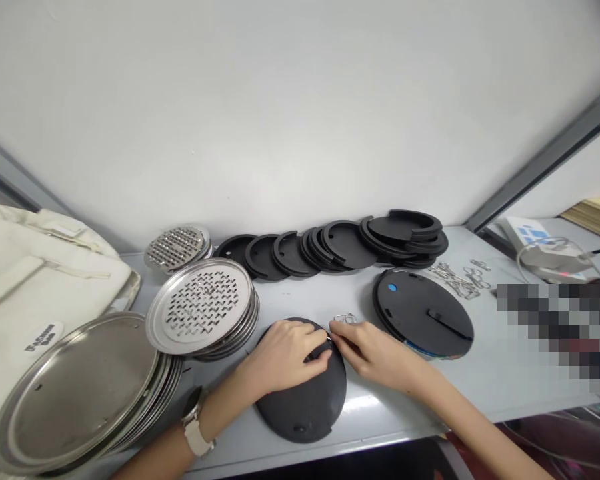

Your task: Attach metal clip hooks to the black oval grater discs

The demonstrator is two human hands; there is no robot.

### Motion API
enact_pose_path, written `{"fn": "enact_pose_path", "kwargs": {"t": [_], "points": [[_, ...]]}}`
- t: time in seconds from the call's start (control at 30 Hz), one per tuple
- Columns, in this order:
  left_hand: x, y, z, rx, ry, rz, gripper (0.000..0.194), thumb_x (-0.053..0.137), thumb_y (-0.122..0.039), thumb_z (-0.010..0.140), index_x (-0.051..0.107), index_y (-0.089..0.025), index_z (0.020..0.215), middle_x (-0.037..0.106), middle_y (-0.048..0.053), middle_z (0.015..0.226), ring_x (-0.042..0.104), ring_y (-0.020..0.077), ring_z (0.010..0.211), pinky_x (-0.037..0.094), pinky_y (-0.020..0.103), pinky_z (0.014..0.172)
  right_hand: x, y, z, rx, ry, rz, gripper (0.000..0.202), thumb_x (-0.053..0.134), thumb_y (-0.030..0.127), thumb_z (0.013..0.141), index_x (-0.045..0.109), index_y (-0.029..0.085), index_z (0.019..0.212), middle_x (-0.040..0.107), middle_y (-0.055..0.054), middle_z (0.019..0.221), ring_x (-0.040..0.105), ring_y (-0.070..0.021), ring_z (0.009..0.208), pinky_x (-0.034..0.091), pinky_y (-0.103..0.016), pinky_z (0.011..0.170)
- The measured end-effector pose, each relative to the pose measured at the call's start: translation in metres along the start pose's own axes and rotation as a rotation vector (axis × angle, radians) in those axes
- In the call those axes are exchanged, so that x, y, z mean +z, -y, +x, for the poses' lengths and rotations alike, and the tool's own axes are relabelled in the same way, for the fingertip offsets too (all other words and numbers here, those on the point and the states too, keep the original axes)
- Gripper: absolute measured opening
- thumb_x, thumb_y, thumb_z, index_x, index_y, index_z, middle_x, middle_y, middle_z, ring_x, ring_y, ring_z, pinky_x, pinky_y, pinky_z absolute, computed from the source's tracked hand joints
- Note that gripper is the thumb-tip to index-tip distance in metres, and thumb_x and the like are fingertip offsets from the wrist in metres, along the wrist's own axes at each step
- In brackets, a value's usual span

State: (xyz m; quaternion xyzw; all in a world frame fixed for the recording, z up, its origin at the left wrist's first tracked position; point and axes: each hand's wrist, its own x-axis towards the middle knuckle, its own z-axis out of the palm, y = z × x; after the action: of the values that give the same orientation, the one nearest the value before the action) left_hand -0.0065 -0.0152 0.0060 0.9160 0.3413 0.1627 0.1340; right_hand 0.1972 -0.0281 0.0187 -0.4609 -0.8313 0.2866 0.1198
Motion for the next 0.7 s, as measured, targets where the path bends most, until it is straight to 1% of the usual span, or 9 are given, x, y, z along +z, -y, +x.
{"fn": "enact_pose_path", "kwargs": {"t": [0.1,0.17,0.37,0.5,0.7], "points": [[0.0,0.0,0.0,0.008,0.013,0.03,0.015,0.055,-0.029,0.088,0.055,-0.019,0.076,0.059,0.0,0.071,0.058,0.0166,0.069,0.038,0.027,0.062,-0.001,0.001,0.001,0.013,0.013,-0.006,0.014,0.038,0.018,0.093,0.041,0.022,0.08,0.041,0.005,0.057,0.038,-0.0114,0.047,0.028,-0.024,0.05],[0.0,0.0,0.0,0.01,0.024,0.052,0.016,0.054,-0.029,0.088,0.055,-0.019,0.076,0.059,0.0,0.072,0.058,0.0166,0.069,0.038,0.027,0.062,-0.001,0.001,0.001,0.014,0.029,-0.017,0.014,0.037,0.017,0.093,0.039,0.023,0.08,0.04,0.006,0.057,0.038,-0.0113,0.047,0.027,-0.024,0.05],[0.0,0.0,0.0,0.002,0.035,0.065,0.014,0.054,-0.03,0.088,0.056,-0.02,0.08,0.06,-0.001,0.072,0.059,0.0175,0.07,0.036,0.028,0.062,0.005,-0.006,0.002,-0.019,0.031,-0.123,0.017,0.035,0.017,0.095,0.041,0.022,0.08,0.049,0.003,0.061,0.046,-0.0117,0.051,0.025,-0.025,0.052],[0.001,0.0,0.0,0.0,0.02,0.063,0.01,0.053,-0.03,0.088,0.057,-0.021,0.085,0.06,-0.001,0.073,0.059,0.0176,0.071,0.035,0.029,0.061,0.01,-0.009,0.003,-0.022,0.012,-0.19,0.017,0.036,0.019,0.096,0.041,0.022,0.079,0.047,0.004,0.057,0.043,-0.0117,0.048,0.022,-0.026,0.05],[0.003,0.001,0.0,0.009,0.017,0.066,0.013,0.051,-0.03,0.089,0.056,-0.02,0.082,0.061,-0.002,0.073,0.06,0.0173,0.071,0.034,0.028,0.06,0.013,-0.009,0.005,-0.062,-0.013,-0.232,0.017,0.036,0.016,0.094,0.04,0.022,0.078,0.045,0.004,0.057,0.041,-0.0126,0.049,0.022,-0.026,0.052]]}}
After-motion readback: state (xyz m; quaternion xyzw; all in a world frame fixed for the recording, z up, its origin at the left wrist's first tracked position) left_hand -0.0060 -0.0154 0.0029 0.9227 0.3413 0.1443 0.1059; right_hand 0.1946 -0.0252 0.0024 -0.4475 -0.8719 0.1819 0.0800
